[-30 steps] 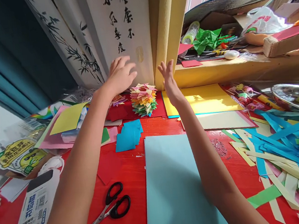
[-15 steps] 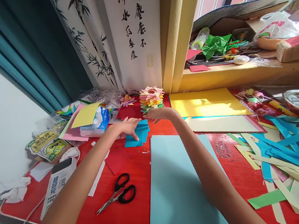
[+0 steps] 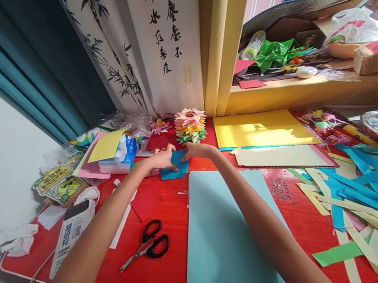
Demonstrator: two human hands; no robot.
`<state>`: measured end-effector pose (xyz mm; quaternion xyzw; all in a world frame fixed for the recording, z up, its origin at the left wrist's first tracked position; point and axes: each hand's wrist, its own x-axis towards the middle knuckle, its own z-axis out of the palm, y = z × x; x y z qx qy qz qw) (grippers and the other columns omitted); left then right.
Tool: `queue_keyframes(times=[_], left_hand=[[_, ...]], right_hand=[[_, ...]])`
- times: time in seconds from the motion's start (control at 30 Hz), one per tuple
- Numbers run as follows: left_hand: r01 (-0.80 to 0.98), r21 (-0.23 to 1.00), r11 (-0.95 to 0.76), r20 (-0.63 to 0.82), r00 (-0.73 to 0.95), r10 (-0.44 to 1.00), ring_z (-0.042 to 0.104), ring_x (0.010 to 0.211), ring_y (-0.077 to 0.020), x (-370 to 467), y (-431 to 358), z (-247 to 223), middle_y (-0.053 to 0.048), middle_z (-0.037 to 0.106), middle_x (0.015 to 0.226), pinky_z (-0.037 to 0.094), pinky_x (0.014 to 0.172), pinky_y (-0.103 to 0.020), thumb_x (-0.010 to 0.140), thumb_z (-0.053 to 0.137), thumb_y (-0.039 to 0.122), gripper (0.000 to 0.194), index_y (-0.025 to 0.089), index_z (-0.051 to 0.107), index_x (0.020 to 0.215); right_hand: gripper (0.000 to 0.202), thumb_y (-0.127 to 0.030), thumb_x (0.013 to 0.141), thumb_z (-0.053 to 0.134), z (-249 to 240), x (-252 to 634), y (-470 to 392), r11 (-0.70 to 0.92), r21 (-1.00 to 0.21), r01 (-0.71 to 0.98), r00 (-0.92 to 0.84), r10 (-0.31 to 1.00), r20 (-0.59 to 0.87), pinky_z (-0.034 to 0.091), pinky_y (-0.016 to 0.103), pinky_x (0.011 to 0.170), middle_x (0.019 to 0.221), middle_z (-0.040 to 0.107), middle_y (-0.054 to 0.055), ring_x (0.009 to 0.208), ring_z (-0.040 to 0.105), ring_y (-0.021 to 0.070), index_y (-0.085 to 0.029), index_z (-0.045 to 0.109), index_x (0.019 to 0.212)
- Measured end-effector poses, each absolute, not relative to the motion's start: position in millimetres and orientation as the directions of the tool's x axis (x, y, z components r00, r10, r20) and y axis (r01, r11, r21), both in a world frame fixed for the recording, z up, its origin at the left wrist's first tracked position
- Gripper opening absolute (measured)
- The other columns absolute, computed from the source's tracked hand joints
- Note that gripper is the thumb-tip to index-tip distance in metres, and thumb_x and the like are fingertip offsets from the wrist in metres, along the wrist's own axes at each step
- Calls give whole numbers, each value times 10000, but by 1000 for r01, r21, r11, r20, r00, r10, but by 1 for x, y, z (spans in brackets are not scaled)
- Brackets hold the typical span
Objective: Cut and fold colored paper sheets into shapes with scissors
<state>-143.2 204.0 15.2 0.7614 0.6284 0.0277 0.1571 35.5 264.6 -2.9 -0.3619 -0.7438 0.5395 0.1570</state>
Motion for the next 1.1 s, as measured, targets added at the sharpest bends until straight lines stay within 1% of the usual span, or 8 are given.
queue_keyframes(times=[0.1, 0.2, 0.33, 0.4, 0.5, 0.73, 0.87, 1.1], left_hand=[[901, 401, -167, -47, 202, 978, 534, 933, -299, -146, 200, 20, -63, 596, 956, 381, 836, -413, 564, 690, 417, 507, 190, 543, 993], [818, 535, -209, 131, 164, 978, 543, 921, -234, -150, 200, 29, -32, 583, 961, 402, 837, -350, 662, 610, 335, 256, 204, 585, 881], [653, 714, -251, 346, -17, 938, 498, 1074, -221, -155, 200, 23, -52, 526, 1142, 392, 915, -344, 707, 579, 311, 383, 214, 515, 1072], [543, 800, -255, 369, -110, 923, 487, 1119, -209, -156, 197, 10, -75, 479, 1224, 416, 906, -337, 737, 549, 317, 489, 230, 403, 1196], [397, 890, -226, 312, -167, 935, 528, 1079, -197, -155, 191, -13, -93, 495, 1200, 450, 874, -343, 744, 534, 290, 560, 240, 307, 1254], [245, 944, -221, 260, -142, 955, 556, 1022, -189, -146, 186, -24, -80, 517, 1177, 454, 879, -343, 694, 596, 219, 618, 242, 346, 1259], [215, 944, -251, 284, -134, 950, 555, 1034, -192, -142, 185, -22, -71, 520, 1191, 454, 879, -337, 705, 598, 226, 639, 259, 334, 1286], [396, 891, -223, 319, -193, 928, 514, 1104, -203, -134, 180, -17, -63, 491, 1249, 430, 919, -353, 750, 523, 211, 589, 285, 348, 1307]], right_hand=[[661, -197, 525, 791, -7, 33, 263, 126, -948, 294, -682, 722, -115, 473, 295, 758, 1076, 596, 105, 942, 551, 220, -163, 539, 1135], [481, -273, 603, 733, -7, 29, 260, 131, -982, 136, -695, 719, -1, 465, 298, 771, 987, 623, 68, 909, 558, 200, -151, 579, 1043], [331, -379, 697, 643, -10, 23, 258, 160, -986, -55, -675, 722, 155, 464, 295, 765, 850, 632, 30, 799, 569, 161, -145, 594, 927], [357, -401, 718, 621, -13, 22, 258, 171, -980, -103, -655, 730, 196, 464, 303, 791, 889, 632, 34, 815, 570, 159, -149, 584, 967], [391, -388, 727, 622, -19, 22, 257, 175, -977, -118, -659, 723, 210, 460, 327, 847, 975, 631, 45, 889, 570, 173, -165, 571, 1044], [584, -309, 634, 728, -22, 18, 256, 198, -980, 30, -664, 737, 129, 443, 391, 894, 1094, 598, 78, 993, 542, 229, -171, 498, 1153], [570, -283, 615, 742, -15, 22, 260, 223, -970, 102, -675, 731, 97, 446, 395, 867, 1053, 589, 88, 955, 538, 234, -136, 503, 1111], [557, -260, 656, 707, -7, 30, 258, 211, -971, 109, -717, 693, 71, 476, 324, 787, 1020, 574, 56, 897, 537, 193, -159, 454, 1142]])
